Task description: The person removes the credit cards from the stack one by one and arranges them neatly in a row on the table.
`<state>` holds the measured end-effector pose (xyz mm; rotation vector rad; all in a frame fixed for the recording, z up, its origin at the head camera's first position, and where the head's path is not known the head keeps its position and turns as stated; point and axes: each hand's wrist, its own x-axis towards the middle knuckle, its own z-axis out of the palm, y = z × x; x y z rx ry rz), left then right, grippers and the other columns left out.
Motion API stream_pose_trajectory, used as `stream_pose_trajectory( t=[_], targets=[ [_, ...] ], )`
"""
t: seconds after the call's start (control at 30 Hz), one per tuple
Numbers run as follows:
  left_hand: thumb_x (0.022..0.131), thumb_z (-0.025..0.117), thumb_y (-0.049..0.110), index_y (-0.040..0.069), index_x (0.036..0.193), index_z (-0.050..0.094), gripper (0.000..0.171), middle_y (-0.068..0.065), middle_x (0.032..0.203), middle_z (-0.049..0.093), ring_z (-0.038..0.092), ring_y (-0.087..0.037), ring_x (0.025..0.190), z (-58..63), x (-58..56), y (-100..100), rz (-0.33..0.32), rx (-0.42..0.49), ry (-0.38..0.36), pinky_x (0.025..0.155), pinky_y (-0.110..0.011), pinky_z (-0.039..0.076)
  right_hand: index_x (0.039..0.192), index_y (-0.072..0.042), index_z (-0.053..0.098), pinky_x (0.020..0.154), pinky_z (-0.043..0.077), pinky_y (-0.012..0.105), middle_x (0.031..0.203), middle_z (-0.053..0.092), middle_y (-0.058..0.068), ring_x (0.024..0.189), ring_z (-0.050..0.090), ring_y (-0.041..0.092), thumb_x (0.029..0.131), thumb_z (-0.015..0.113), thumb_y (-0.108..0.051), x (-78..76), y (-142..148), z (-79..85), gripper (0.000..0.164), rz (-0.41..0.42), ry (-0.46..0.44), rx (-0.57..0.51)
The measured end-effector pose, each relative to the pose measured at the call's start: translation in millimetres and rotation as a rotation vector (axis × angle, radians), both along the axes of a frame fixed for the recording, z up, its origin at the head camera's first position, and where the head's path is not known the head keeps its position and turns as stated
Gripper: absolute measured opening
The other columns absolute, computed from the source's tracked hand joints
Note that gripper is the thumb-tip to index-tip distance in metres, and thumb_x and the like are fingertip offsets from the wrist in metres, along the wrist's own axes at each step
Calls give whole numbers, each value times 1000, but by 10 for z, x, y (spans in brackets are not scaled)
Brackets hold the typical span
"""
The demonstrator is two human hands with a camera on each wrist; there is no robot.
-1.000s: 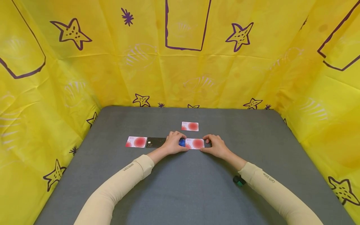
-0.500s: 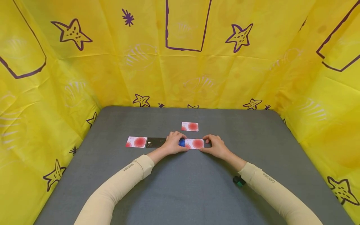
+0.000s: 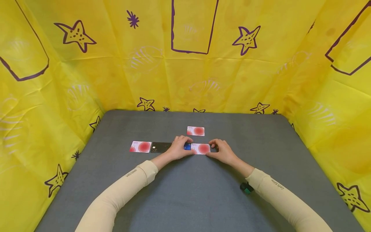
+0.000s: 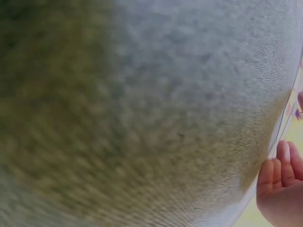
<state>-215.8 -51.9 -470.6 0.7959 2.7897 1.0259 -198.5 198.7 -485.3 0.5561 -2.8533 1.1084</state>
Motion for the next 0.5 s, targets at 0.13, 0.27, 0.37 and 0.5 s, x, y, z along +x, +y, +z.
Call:
stream_pose_trajectory(
  t=[0.13, 0.27, 0.37, 0.5],
  targets=[
    [82, 79, 25, 3, 119, 61, 47, -14, 113, 60, 50, -28, 105, 6, 0, 0, -1, 52, -21, 94, -42, 40, 110, -3, 64, 77, 41, 36, 94, 62, 6, 84, 51, 21, 75, 85, -26, -16, -28, 21, 46, 16, 15, -28],
    [82, 79, 22, 3, 117, 61, 44, -13, 111, 59, 53, -27, 103, 1, 2, -3, -5, 98, -39, 94, -41, 42, 111, -4, 64, 77, 44, 35, 96, 62, 8, 84, 52, 21, 76, 85, -25, -9, -68, 59, 46, 15, -3, -63],
    [82, 79, 19, 2, 115, 61, 42, -14, 109, 60, 55, -27, 101, -7, -4, -7, -9, 134, -39, 92, -40, 44, 111, -4, 64, 76, 45, 33, 96, 62, 8, 83, 53, 21, 76, 85, -23, -11, -98, 68, 45, 7, -9, -88],
    [83, 78, 17, 2, 113, 62, 38, -13, 110, 61, 57, -25, 99, -16, -18, -11, 5, 204, -73, 90, -38, 48, 110, -4, 64, 73, 45, 29, 96, 62, 9, 81, 54, 20, 78, 84, -21, -21, -144, 73, 42, -4, -30, -142]
  ],
)
